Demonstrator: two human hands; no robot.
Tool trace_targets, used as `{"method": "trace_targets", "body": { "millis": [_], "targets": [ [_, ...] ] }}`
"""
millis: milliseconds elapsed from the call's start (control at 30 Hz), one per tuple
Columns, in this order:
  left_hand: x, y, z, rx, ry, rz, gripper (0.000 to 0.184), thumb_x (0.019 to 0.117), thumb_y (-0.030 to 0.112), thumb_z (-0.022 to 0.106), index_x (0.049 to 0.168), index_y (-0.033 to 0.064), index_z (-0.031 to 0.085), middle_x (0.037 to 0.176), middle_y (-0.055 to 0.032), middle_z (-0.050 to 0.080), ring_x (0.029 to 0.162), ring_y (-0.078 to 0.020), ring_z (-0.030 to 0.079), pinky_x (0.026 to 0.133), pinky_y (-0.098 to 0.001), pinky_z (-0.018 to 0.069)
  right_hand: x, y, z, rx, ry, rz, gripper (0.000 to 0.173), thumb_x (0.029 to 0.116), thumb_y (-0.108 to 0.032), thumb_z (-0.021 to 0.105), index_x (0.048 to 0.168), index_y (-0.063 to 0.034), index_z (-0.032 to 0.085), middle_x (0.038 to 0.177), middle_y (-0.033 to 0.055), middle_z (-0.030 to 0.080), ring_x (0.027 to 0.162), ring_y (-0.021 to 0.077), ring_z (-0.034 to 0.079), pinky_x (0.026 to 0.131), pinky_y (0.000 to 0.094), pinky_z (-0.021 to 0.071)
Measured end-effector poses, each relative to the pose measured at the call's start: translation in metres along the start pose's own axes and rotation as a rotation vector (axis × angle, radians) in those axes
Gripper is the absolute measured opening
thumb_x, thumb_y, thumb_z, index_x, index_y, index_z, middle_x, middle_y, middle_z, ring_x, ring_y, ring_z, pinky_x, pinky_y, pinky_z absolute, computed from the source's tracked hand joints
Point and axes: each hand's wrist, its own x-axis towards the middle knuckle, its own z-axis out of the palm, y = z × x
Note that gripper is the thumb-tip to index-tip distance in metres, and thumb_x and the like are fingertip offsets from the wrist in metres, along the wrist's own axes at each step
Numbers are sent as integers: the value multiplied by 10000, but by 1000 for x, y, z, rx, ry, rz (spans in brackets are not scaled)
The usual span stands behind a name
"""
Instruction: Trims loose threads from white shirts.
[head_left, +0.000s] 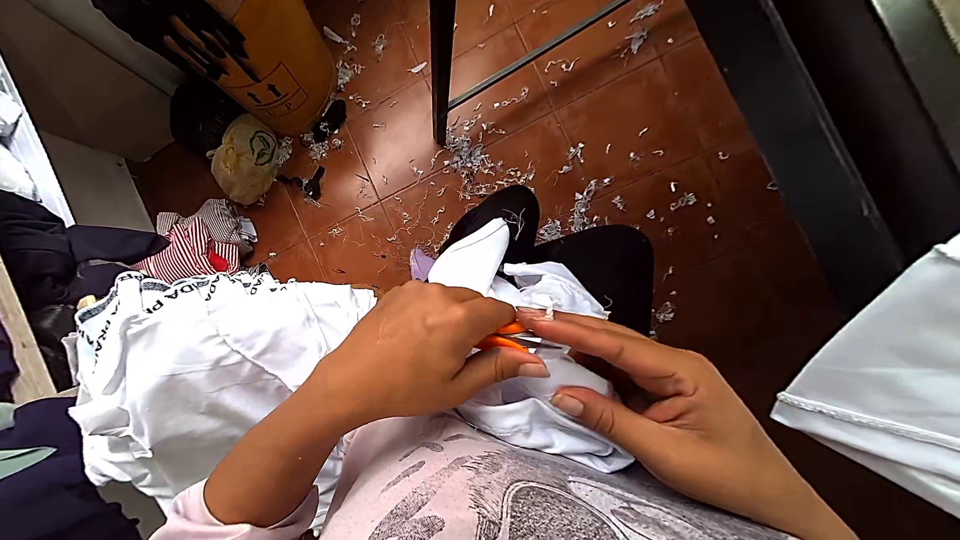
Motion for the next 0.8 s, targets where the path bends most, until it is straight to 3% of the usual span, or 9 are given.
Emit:
{"method": "trace_targets", "body": {
  "millis": [467, 800],
  "targets": [
    [3, -11, 11, -71, -27, 68, 353, 1014, 351, 573, 790, 100, 681, 644, 49, 560, 599, -65, 549, 525, -255, 420, 1, 2, 1, -81, -17, 15, 450, 952, -215, 664, 1398, -160, 653, 1388, -49, 646, 1281, 81, 597, 1057, 224, 518],
    [-1, -18, 24, -115, 0, 42, 349, 1006, 362, 572, 819, 100, 708, 672, 51, 596, 616, -53, 569, 531, -260, 439, -1, 5, 3, -92, -25, 41, 463, 954, -230, 662, 1414, -184, 644, 1401, -60, 636, 1271, 71, 599, 1038, 212, 525]
  ]
}}
